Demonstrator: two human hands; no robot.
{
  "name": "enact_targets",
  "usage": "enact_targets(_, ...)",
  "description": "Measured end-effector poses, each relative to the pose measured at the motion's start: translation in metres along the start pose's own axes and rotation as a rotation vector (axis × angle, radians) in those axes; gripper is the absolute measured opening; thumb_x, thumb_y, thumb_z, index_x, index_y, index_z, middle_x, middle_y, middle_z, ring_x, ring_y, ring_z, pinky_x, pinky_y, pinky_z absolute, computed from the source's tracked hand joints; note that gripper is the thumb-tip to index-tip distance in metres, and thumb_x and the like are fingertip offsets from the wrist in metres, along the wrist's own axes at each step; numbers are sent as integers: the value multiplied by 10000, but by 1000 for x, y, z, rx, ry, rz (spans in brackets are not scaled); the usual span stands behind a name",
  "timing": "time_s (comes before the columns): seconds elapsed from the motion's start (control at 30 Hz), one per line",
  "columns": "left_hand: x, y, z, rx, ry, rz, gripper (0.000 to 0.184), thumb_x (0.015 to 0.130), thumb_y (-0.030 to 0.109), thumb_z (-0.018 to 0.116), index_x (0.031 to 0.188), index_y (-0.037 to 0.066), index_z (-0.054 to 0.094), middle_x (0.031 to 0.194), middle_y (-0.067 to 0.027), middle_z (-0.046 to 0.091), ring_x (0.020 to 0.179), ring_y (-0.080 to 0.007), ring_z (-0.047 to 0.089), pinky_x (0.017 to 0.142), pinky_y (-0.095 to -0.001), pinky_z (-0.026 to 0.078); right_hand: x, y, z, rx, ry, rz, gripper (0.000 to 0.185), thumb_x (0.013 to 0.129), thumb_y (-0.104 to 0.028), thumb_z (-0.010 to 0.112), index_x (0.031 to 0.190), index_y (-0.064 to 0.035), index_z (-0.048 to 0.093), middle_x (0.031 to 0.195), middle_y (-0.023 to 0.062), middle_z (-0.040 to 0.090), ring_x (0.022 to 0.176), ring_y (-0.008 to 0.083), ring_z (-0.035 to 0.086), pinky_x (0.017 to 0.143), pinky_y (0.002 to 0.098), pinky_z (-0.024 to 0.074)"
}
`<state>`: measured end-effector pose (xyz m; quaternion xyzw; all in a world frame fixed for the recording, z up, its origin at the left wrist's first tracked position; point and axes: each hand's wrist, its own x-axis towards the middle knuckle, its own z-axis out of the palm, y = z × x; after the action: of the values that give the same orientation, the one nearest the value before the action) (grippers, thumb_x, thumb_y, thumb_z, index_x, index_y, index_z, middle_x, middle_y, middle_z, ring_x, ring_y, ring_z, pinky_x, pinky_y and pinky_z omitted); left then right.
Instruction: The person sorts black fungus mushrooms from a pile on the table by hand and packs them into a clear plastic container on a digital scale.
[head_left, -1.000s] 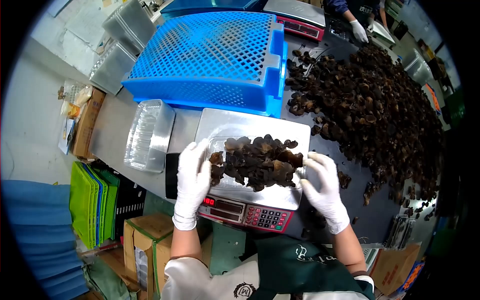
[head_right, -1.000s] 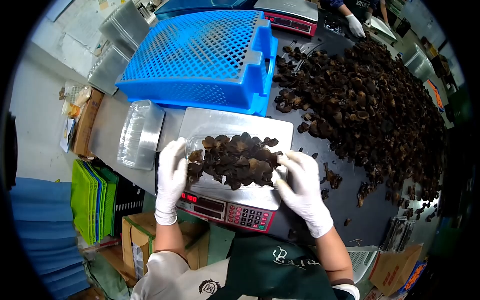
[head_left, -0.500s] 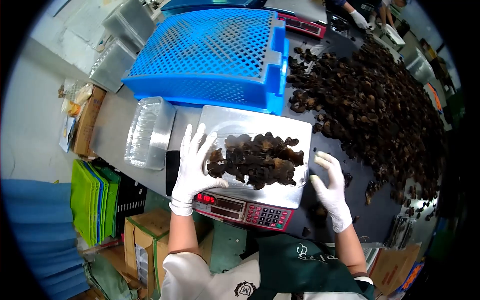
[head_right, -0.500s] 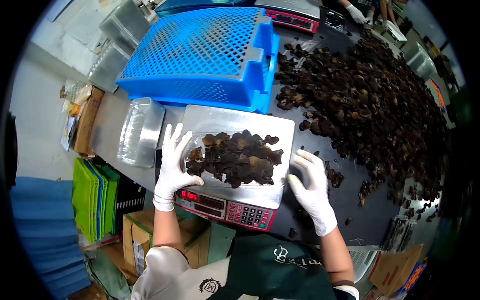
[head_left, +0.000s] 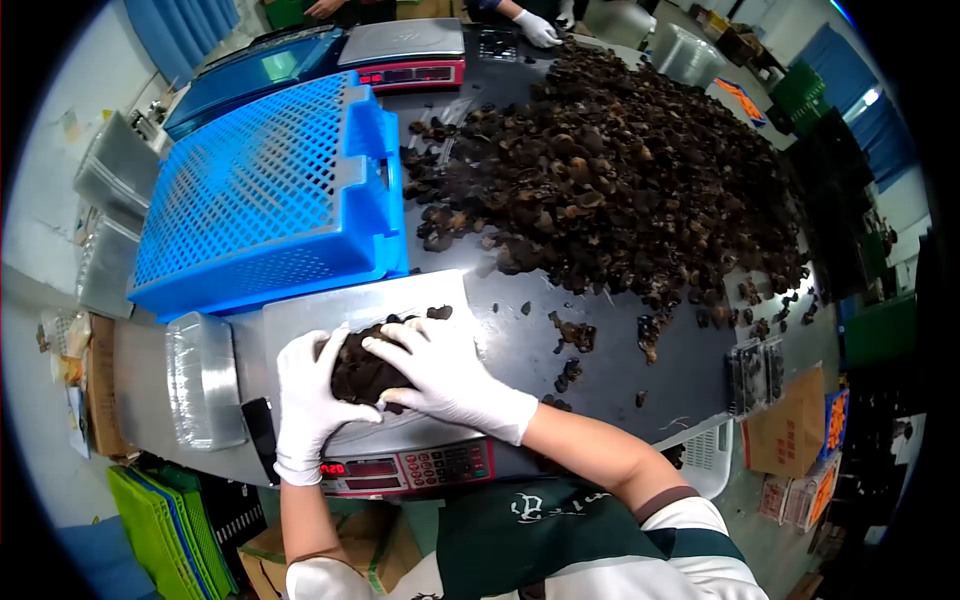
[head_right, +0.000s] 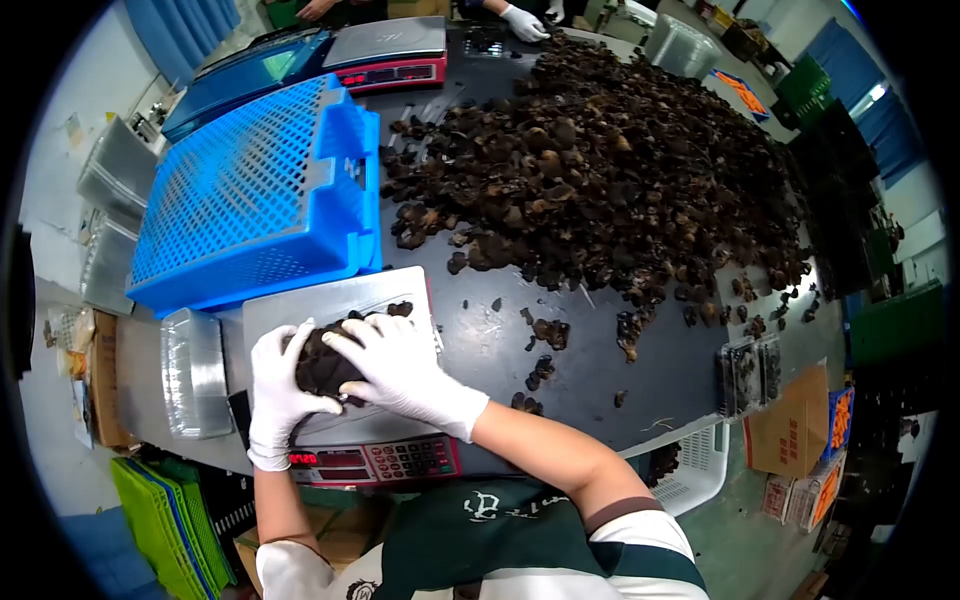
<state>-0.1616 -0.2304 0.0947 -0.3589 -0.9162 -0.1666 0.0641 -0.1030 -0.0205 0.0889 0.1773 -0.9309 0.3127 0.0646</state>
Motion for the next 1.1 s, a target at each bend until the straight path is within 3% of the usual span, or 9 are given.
enact_targets(0.2, -19, -11, -6, -388, -8, -147, 1296, 337, 793, 679, 1377, 65, 417, 1351, -224, 379, 1217, -394, 388, 1041, -476, 300, -16, 9, -33, 104, 86, -72, 714, 691, -378, 737, 1304, -106, 491, 1300, 148, 470, 1191, 342, 416, 1007, 463, 331)
enact_targets(0.3, -48, -26, 10, -602, 268, -188, 1121, 551, 737, 686, 1376, 33, 397, 1358, -180, 383, 1272, -330, 380, 1057, -436, 327, -29, 19, -46, 191, 244, -3, 431, 729, -247, 717, 1122, -100, 617, 1075, 96, 598, 1023, 292, 522, 933, 407, 368)
enact_targets(0.33, -47, -10, 2, -698, 329, -297, 821, 759, 479, 710, 1361, 15, 402, 1332, -160, 406, 1257, -283, 408, 1047, -399, 354, -34, 22, -48, 125, 225, 2, 389, 726, -227, 716, 1088, -110, 632, 1009, 76, 596, 972, 271, 523, 898, 395, 373)
enact_targets(0.37, -59, -16, 7, -668, 368, -344, 574, 825, 162, 653, 1334, 12, 433, 1293, -138, 441, 1221, -251, 454, 1028, -368, 379, -36, 21, -49, 57, 207, 8, 348, 724, -207, 715, 1053, -120, 646, 944, 57, 593, 922, 251, 524, 864, 382, 379)
enact_targets(0.5, -73, -4, 10, -631, 439, -660, 466, 829, -28, 593, 1283, 35, 506, 1075, -66, 552, 918, -137, 529, 846, -271, 450, -31, -4, -41, -37, 152, -88, 340, 693, -247, 740, 1000, -144, 637, 869, 23, 540, 869, 222, 512, 829, 376, 371)
enact_targets(0.6, -76, 2, 8, -495, 388, -599, 436, 830, -33, 599, 1253, 49, 534, 931, -39, 517, 743, -107, 500, 694, -234, 458, -27, -4, -17, -71, 187, -145, 216, 722, -216, 720, 907, -143, 634, 873, 18, 554, 881, 221, 518, 823, 368, 379)
enact_targets(0.8, -72, 12, -1, -263, 268, -555, 296, 877, 67, 576, 1166, 3, 569, 874, -99, 554, 706, -206, 556, 682, -292, 473, -42, 13, -51, 171, 481, 72, 137, 696, -63, 707, 800, -122, 640, 798, 38, 606, 814, 233, 564, 766, 348, 411)
enact_targets(0.9, -69, 12, 0, -247, 267, -579, 277, 879, 84, 573, 1144, 3, 582, 846, -110, 557, 712, -230, 566, 682, -307, 476, -68, 53, -67, -157, 471, 219, 171, 689, -3, 669, 843, -57, 615, 840, 86, 604, 854, 282, 569, 787, 375, 445)
enact_targets(1.1, -66, 10, 3, -219, 180, -655, 287, 867, 106, 578, 1136, 5, 589, 814, -122, 564, 708, -258, 580, 669, -325, 481, -116, 57, -42, 406, 262, 626, 302, 835, -41, 613, 1132, 12, 596, 867, 51, 636, 719, 97, 549, 688, 237, 464)
